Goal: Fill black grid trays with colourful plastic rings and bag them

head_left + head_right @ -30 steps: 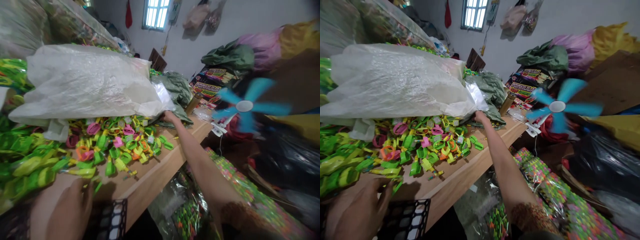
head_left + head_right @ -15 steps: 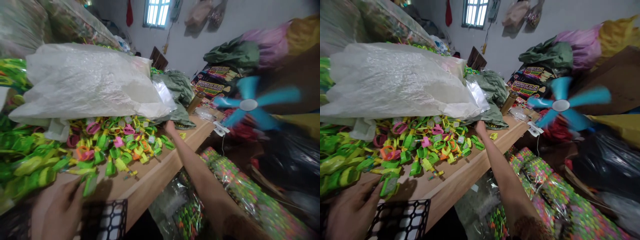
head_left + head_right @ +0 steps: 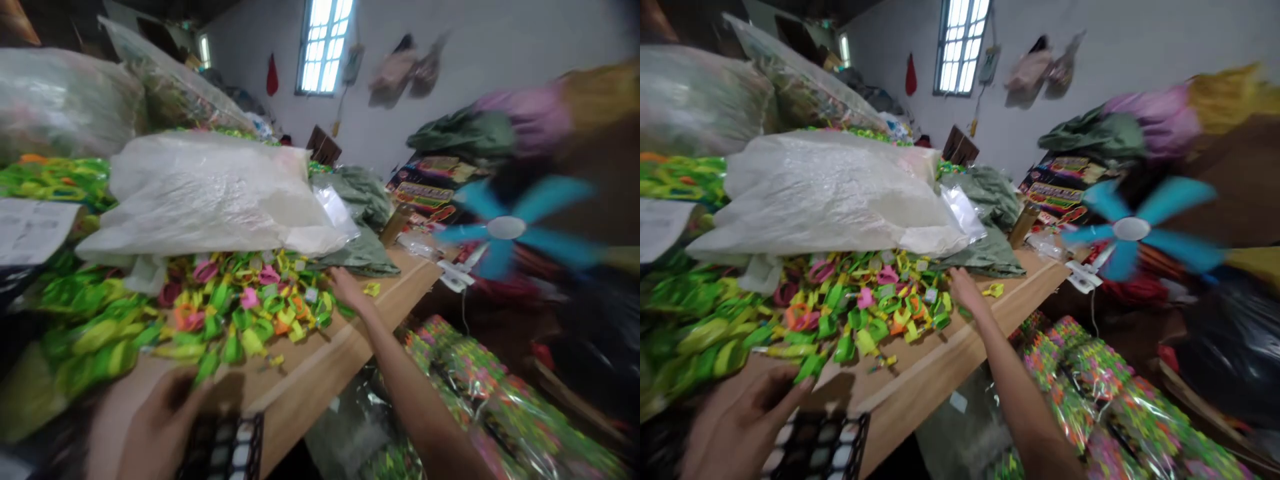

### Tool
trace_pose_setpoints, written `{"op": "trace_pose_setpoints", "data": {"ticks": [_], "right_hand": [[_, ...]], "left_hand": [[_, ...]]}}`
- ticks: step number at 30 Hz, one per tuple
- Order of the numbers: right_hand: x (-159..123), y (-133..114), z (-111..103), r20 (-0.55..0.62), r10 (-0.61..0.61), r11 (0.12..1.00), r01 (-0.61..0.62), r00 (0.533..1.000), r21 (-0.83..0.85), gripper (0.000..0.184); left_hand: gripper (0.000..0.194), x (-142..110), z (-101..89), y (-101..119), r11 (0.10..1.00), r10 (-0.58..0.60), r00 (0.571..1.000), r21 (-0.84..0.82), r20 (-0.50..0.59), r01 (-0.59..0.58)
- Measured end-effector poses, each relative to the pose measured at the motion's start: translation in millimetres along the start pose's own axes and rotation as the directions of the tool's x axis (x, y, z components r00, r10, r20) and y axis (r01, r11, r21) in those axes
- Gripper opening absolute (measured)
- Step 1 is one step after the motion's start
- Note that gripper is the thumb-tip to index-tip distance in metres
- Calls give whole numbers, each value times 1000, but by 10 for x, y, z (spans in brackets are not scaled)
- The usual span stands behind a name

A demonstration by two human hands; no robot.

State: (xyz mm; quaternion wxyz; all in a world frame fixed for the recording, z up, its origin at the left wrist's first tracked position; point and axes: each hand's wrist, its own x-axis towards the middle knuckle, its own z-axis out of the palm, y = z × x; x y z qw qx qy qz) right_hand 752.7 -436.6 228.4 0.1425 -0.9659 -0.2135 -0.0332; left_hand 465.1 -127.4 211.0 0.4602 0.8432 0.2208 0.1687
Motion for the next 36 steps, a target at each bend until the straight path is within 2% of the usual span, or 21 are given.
{"op": "trace_pose_setpoints", "data": {"ticks": [2,4,5,9,11,13,16,20,25,30,33,36], "right_hand": [[-313,-226,45,-75,-107,975,119,991,186,30],[-654,-569,104,-144,-218,865,260,965,430,30],[-825,-770,129,-133,-263,792,292,956,536,31],[-1387,-1549,216,14,-381,568,222,925,793,28],[-1530,-1822,285,40,-374,495,162,927,854,26],[-1582,-1993,362,34,-336,446,127,941,886,26],[-1587,-2112,443,75,-282,388,42,956,921,31],[-1612,-2160,451,201,-280,324,-105,939,940,38],[-1628,-2169,395,193,-324,293,-95,926,951,35],[-1711,-2261,431,175,-399,306,-49,900,951,22],[-1794,-2340,457,187,-427,309,-52,885,950,25],[-1792,-2343,414,193,-383,336,-58,903,940,29]], "left_hand": [[41,-87,33,177,993,-73,997,-99,-6,72],[38,-139,85,272,976,-100,995,-198,-23,93],[36,-159,106,292,972,-93,995,-218,-29,84],[22,-252,91,319,980,10,998,-199,-59,-22],[14,-311,36,330,985,95,991,-137,-89,-107],[10,-372,-29,329,977,200,973,-56,-113,-207],[10,-453,-117,297,937,350,927,56,-132,-345],[19,-533,-217,237,873,470,878,194,-91,-448],[26,-601,-337,213,810,539,842,272,5,-520],[26,-699,-374,264,762,605,794,245,64,-600],[28,-755,-376,282,769,604,795,221,53,-599],[33,-779,-401,256,806,568,823,219,-21,-551]]}}
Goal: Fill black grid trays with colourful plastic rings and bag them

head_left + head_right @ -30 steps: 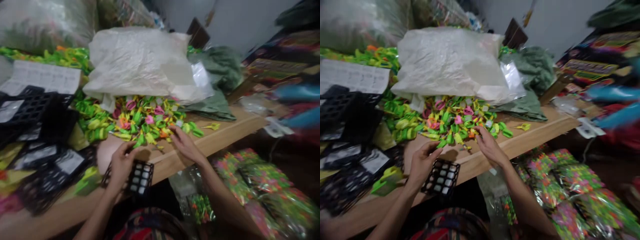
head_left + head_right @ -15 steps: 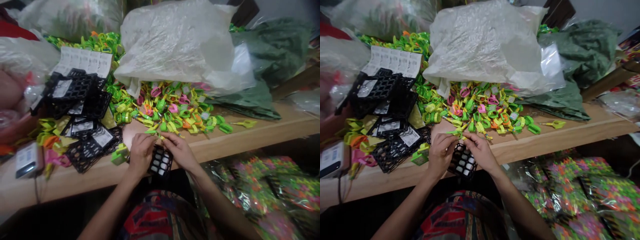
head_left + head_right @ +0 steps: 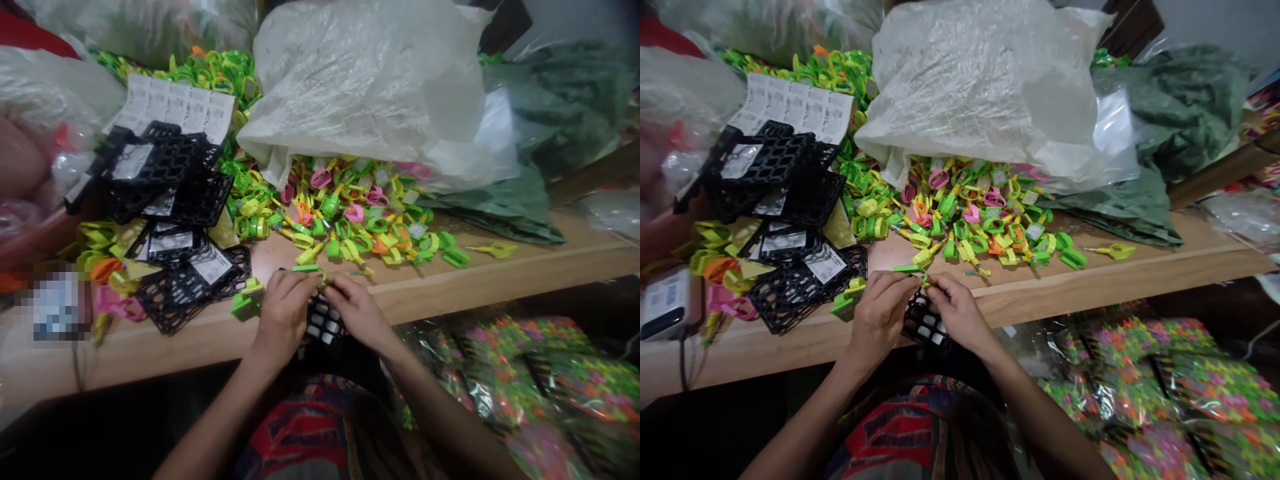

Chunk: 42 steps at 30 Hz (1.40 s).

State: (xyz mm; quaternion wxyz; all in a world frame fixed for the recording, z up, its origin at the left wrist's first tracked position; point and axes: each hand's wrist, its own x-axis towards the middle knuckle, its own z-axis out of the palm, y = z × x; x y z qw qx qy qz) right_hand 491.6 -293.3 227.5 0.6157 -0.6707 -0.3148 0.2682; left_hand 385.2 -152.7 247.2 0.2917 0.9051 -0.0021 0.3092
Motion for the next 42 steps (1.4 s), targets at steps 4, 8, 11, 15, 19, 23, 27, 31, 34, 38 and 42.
{"op": "trace_pose_setpoints", "data": {"ticks": [4,8,11,15,19,23,27,31,34,38,42], "right_hand": [[27,-76,-120,45,56,998,-58,997,32,32],[1,-82,-149,57,128,982,-134,990,129,38],[-32,-60,-143,67,163,970,-172,984,173,39],[-40,-63,-156,60,160,973,-168,985,160,36],[-26,-69,-168,40,126,978,-131,991,165,34],[-18,-55,-191,47,135,978,-141,990,157,34],[-3,-41,-189,48,89,991,-93,995,98,26],[5,0,-129,-43,-6,999,4,999,-46,19],[2,18,-120,-20,-71,990,68,997,-123,20],[33,15,-202,132,-148,949,179,980,-260,21],[125,64,-176,36,-94,976,99,995,-192,18]], "left_hand": [[43,-24,-17,-56,999,-24,1000,-40,-14,24],[38,-19,-10,-81,998,-7,1000,-55,-30,5],[36,-23,-7,-88,999,16,1000,-34,-18,-16],[36,-39,7,-90,1000,21,1000,16,8,-21],[33,-25,22,-73,998,25,1000,61,18,-26],[27,8,13,-57,994,41,998,95,44,-45],[28,6,25,-59,992,64,996,107,62,-71],[30,-26,73,-39,980,78,995,180,58,-87],[28,-33,63,11,967,72,993,238,94,-92],[31,24,-140,98,977,138,977,138,165,-161],[38,92,-549,39,992,36,998,124,-54,-29]]}}
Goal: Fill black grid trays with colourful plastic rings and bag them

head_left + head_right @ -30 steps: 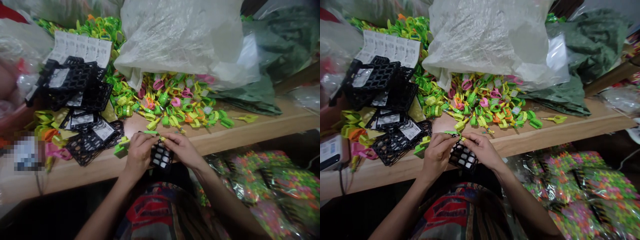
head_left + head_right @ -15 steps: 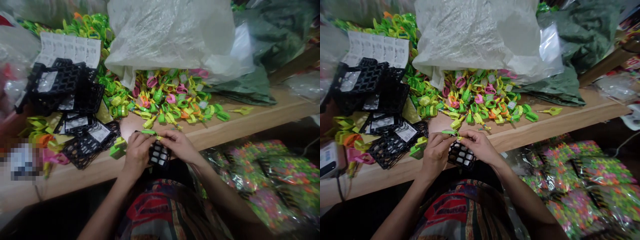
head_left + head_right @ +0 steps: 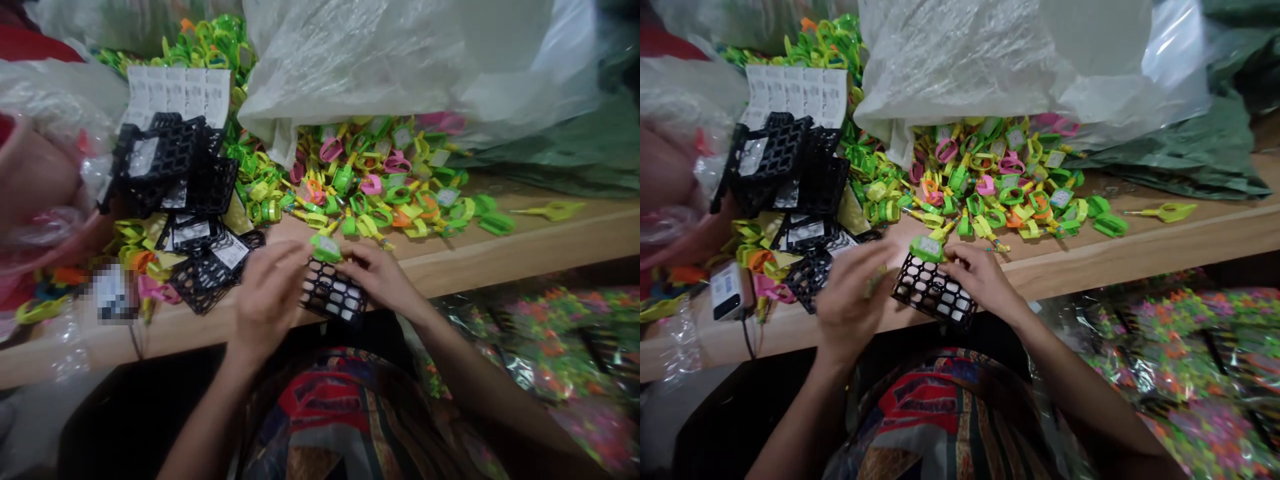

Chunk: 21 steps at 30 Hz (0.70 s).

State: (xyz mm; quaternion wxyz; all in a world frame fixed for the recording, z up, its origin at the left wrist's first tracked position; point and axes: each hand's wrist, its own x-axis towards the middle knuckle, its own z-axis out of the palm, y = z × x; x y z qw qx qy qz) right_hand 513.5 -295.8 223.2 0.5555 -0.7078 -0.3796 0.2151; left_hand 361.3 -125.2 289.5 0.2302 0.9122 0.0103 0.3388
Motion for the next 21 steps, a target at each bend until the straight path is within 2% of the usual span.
{"op": "trace_pose_setpoints", "data": {"ticks": [2,4,7,10,12,16,19,21], "right_hand": [[60,42,119,-44,67,994,-62,997,93,24],[132,94,286,-18,98,976,-93,995,195,26],[255,171,550,71,144,932,-159,987,326,25],[367,238,753,103,175,924,-199,979,325,26],[415,280,843,109,178,932,-203,978,302,26],[444,357,923,91,156,957,-174,983,231,22],[431,389,925,86,113,982,-125,990,139,21],[414,401,933,75,77,996,-80,994,36,14]], "left_hand": [[37,-17,-145,-157,981,-192,977,-29,-87,190],[40,-92,-187,-330,929,-344,939,-142,5,341],[55,-252,-79,-485,820,-453,862,-274,229,503],[53,-364,77,-482,735,-545,803,-323,243,596],[52,-391,144,-452,724,-565,800,-344,201,598],[56,-402,188,-453,770,-520,835,-323,180,550],[54,-415,206,-476,802,-497,853,-291,159,521],[53,-419,224,-473,824,-482,865,-263,143,503]]}}
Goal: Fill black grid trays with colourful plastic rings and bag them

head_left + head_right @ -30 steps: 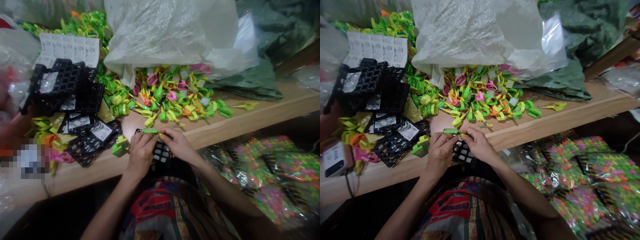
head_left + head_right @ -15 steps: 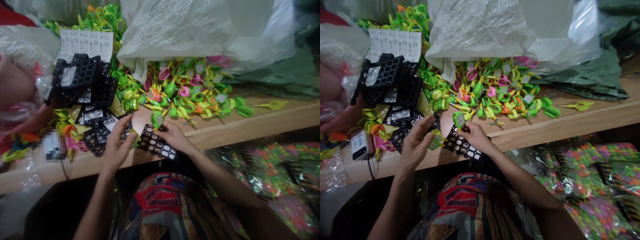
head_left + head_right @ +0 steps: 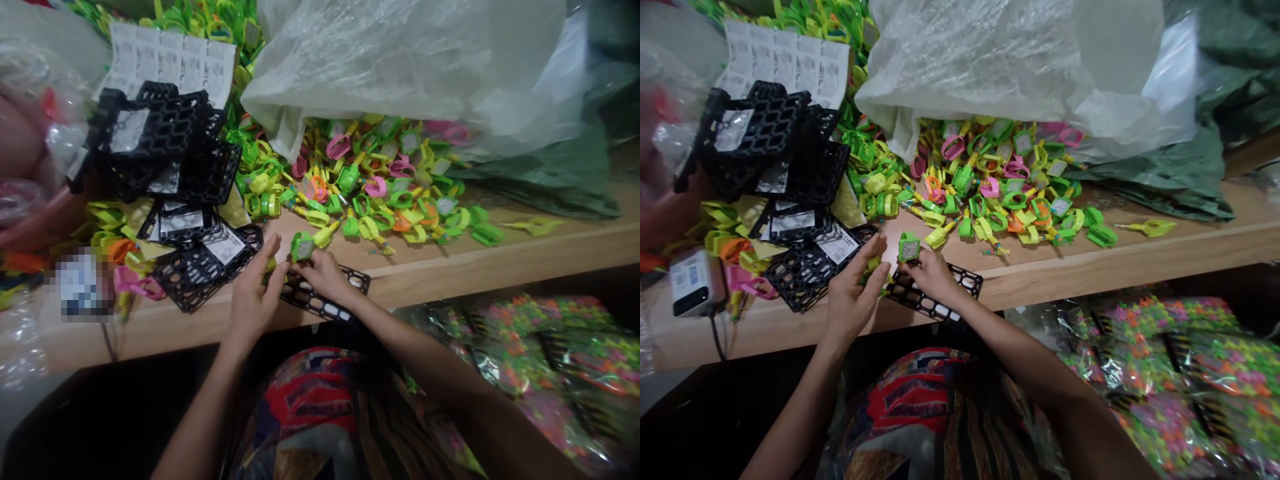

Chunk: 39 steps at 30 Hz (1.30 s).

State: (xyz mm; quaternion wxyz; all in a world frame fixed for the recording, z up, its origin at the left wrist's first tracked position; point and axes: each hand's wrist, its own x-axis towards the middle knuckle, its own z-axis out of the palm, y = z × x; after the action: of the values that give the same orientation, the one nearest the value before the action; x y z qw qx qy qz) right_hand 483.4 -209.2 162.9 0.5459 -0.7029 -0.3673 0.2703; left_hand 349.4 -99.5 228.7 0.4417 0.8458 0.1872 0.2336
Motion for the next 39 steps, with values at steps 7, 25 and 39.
{"op": "trace_pose_setpoints", "data": {"ticks": [7,25,39], "right_hand": [[-29,18,165,101,-265,892,284,959,-352,21],[244,-192,-810,128,-228,687,252,965,-682,15],[190,78,-5,106,-256,921,275,961,-276,33]], "left_hand": [[60,36,14,58,970,173,984,181,-43,-162],[34,84,-160,83,987,-27,1000,159,0,27],[18,133,-90,69,941,233,970,269,-66,-207]]}}
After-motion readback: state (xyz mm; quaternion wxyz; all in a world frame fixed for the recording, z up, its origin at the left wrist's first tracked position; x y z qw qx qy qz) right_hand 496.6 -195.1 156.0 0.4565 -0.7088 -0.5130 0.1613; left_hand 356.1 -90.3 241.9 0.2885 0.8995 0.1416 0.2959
